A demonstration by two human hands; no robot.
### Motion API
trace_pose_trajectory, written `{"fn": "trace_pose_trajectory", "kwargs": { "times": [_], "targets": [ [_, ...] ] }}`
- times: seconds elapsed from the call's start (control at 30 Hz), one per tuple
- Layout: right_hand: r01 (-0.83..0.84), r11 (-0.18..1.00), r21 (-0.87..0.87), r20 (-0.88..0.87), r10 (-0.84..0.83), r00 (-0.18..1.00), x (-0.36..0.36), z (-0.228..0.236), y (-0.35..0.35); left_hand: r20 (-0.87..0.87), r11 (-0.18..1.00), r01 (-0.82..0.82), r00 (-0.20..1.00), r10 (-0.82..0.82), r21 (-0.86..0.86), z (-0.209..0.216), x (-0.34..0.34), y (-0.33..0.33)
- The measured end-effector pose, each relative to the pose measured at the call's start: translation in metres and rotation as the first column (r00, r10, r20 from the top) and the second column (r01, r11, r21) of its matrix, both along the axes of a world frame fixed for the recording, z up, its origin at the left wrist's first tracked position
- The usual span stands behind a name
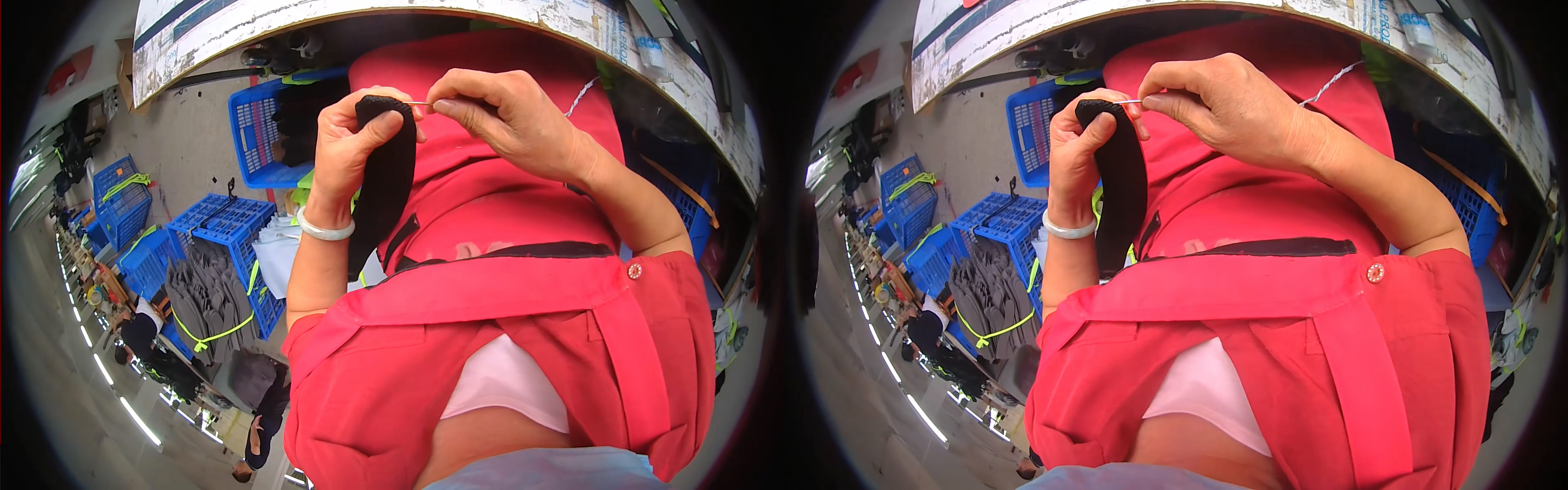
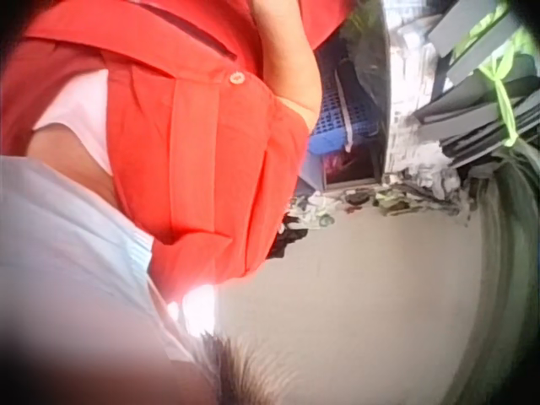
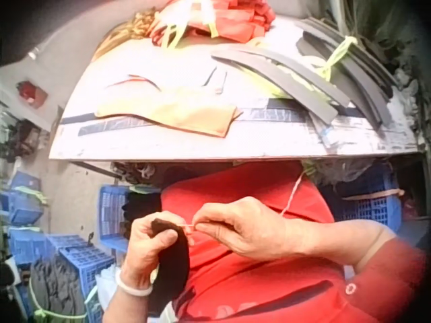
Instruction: The recorder is seen assembling or inspecting black padded straps by folding material and using a small tool at a workbench.
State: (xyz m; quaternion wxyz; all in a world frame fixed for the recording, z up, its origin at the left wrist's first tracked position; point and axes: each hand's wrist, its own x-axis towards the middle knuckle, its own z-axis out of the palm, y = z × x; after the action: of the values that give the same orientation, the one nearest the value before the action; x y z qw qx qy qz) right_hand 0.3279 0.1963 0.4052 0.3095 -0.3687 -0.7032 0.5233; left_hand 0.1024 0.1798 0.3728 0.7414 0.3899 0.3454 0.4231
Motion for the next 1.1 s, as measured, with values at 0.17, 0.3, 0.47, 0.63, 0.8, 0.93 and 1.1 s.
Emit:
{"fn": "trace_pose_trajectory", "kwargs": {
  "times": [0.17,0.3,0.47,0.63,0.8,0.93,1.1],
  "targets": [
    [-0.054,0.997,-0.048,0.063,0.057,0.996,-0.001,0.001,-0.002,-0.034,1.000,0.018,0.999,-0.018,-0.001,0.000,-0.003,-0.004],
    [-0.028,0.999,-0.019,-0.054,0.027,0.998,-0.006,-0.008,-0.012,-0.112,0.992,0.022,0.994,-0.008,0.122,-0.002,0.000,-0.006],
    [-0.144,0.781,-0.607,-0.419,-0.161,0.894,-0.011,-0.012,-0.023,-0.045,0.988,-0.086,0.995,0.093,0.132,0.013,0.010,-0.009],
    [-0.158,0.899,-0.408,-0.202,0.079,0.976,0.006,-0.016,0.008,-0.056,0.988,-0.145,0.987,0.148,0.054,0.007,0.005,-0.007],
    [-0.127,0.976,-0.177,0.095,0.146,0.985,0.014,0.014,0.013,-0.294,0.988,-0.043,0.952,0.085,0.149,0.009,0.000,-0.017],
    [-0.155,0.987,-0.030,0.133,0.158,0.978,0.007,0.011,0.007,-0.399,0.984,0.050,0.917,0.022,0.170,0.007,0.000,-0.019],
    [-0.221,0.973,0.061,0.224,0.202,0.953,0.004,0.004,0.007,-0.436,0.980,0.098,0.900,-0.013,0.173,0.006,0.001,-0.021]
  ]
}}
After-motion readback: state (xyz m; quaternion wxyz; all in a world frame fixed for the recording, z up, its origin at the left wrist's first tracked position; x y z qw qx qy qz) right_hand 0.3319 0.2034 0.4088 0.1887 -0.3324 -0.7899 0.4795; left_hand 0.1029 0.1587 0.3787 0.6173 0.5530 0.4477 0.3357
